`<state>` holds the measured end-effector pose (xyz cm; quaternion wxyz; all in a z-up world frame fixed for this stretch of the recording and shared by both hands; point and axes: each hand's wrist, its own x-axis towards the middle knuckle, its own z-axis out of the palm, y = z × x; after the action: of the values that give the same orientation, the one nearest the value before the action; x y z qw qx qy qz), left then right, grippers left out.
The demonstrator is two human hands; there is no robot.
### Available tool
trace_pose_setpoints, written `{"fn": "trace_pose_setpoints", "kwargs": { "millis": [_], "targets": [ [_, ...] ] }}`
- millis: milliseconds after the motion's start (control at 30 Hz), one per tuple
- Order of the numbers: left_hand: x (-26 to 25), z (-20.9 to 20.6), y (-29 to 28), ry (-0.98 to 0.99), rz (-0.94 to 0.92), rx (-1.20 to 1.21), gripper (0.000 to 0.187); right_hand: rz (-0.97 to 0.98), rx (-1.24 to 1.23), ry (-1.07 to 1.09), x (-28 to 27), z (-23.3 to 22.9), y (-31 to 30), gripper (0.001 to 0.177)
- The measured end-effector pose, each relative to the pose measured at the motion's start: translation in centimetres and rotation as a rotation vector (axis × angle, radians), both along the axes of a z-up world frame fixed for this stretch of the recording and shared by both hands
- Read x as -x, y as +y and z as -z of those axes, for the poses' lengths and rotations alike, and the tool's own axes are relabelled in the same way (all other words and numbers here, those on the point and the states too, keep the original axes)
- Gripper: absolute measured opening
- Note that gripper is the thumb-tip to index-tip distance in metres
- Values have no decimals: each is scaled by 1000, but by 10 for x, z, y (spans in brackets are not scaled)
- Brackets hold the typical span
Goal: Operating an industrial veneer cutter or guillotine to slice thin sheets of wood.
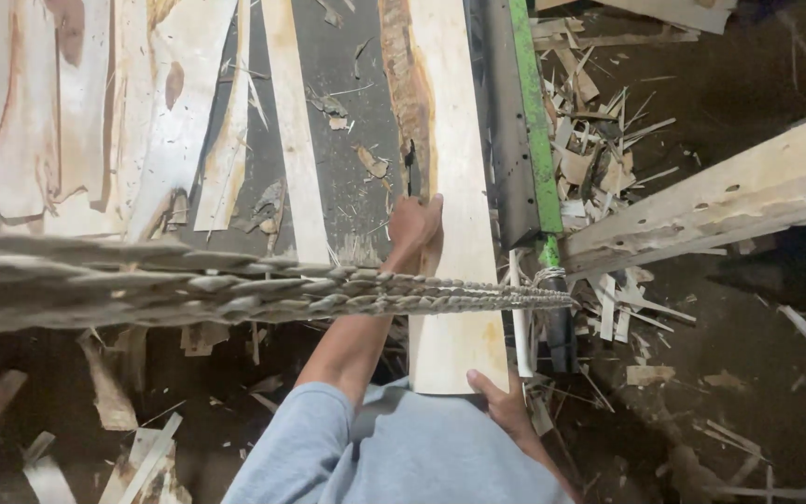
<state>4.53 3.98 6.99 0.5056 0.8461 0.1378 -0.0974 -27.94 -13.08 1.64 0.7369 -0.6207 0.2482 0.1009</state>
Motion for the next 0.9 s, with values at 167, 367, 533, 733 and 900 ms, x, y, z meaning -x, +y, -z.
{"fn": "trace_pose_setpoints", "kwargs": {
  "millis": [167, 367, 533, 733, 900],
  "targets": [
    [-22, 51, 9, 19, 34, 154, 43, -8, 24, -90, 1, -14, 2, 39],
    [-41, 32, 68, -83, -224, 574, 34, 173, -36, 121, -1, -51, 6, 37],
    [-47, -40, 153, -260, -489, 580, 25, 368, -402, 74, 12, -20, -11, 44],
    [29, -32, 110, -193, 125, 104, 35, 332, -231, 128, 20, 33, -38, 39],
    [-7, -54, 241, -358, -1035, 1022, 16, 23, 89, 286, 37, 73, -65, 32]
  ]
}}
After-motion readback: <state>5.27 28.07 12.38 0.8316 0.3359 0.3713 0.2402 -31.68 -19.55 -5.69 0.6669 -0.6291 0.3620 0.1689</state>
